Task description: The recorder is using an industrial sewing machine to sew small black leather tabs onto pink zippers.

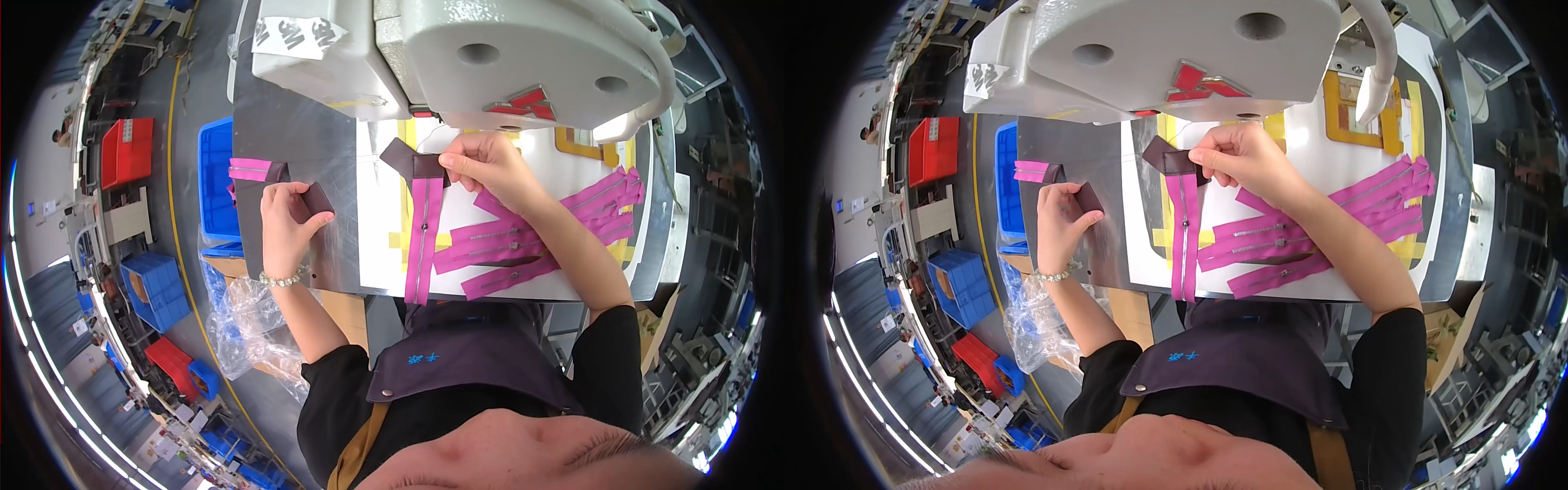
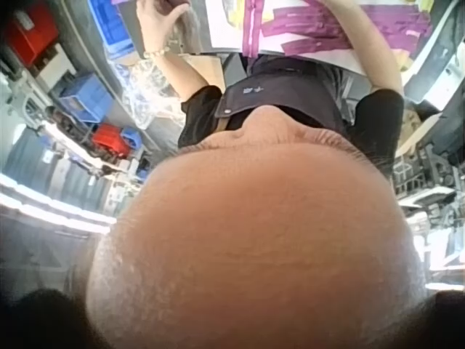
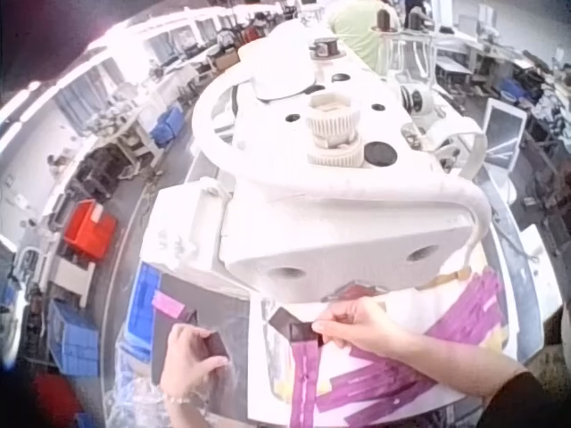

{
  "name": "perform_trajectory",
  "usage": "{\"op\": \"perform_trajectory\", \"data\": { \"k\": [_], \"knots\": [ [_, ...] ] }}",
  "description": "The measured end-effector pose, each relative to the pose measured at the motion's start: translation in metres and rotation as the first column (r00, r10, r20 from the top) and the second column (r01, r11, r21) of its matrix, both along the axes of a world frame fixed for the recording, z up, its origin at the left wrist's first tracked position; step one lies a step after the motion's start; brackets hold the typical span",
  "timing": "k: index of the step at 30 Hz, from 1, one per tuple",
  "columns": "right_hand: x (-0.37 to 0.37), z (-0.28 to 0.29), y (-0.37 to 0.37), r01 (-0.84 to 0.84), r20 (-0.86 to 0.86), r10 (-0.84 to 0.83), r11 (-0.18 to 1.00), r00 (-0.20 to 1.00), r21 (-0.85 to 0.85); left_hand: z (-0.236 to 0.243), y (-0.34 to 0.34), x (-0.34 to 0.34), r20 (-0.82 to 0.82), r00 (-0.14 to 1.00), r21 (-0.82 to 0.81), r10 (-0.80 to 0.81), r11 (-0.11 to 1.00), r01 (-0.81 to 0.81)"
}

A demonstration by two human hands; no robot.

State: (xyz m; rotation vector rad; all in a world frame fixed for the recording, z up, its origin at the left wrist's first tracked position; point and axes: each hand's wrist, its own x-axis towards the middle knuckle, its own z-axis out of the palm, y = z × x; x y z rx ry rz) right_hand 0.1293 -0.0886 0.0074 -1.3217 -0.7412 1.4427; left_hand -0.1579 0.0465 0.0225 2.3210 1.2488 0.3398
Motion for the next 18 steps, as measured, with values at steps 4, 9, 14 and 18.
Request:
{"op": "perform_trajectory", "data": {
  "k": [4,9,14,18],
  "knots": [
    [0.003,-0.002,0.001,-0.019,0.002,0.019,1.0,1.0,0.017,0.004,0.008,0.006,0.002,1.0,-0.181,0.031,0.983,-0.03],
    [0.002,-0.003,0.002,-0.022,0.008,0.022,1.0,1.0,0.015,0.002,0.008,0.004,-0.043,0.998,-0.342,0.037,0.938,-0.05],
    [0.001,-0.002,-0.002,-0.009,-0.024,0.009,1.0,1.0,-0.011,0.007,-0.015,0.022,0.055,0.992,-0.312,0.112,0.946,-0.09],
    [-0.002,0.004,-0.006,-0.029,-0.078,0.025,0.998,0.997,-0.053,-0.001,-0.037,0.033,0.356,0.934,-0.446,0.031,0.884,0.14]
  ]
}}
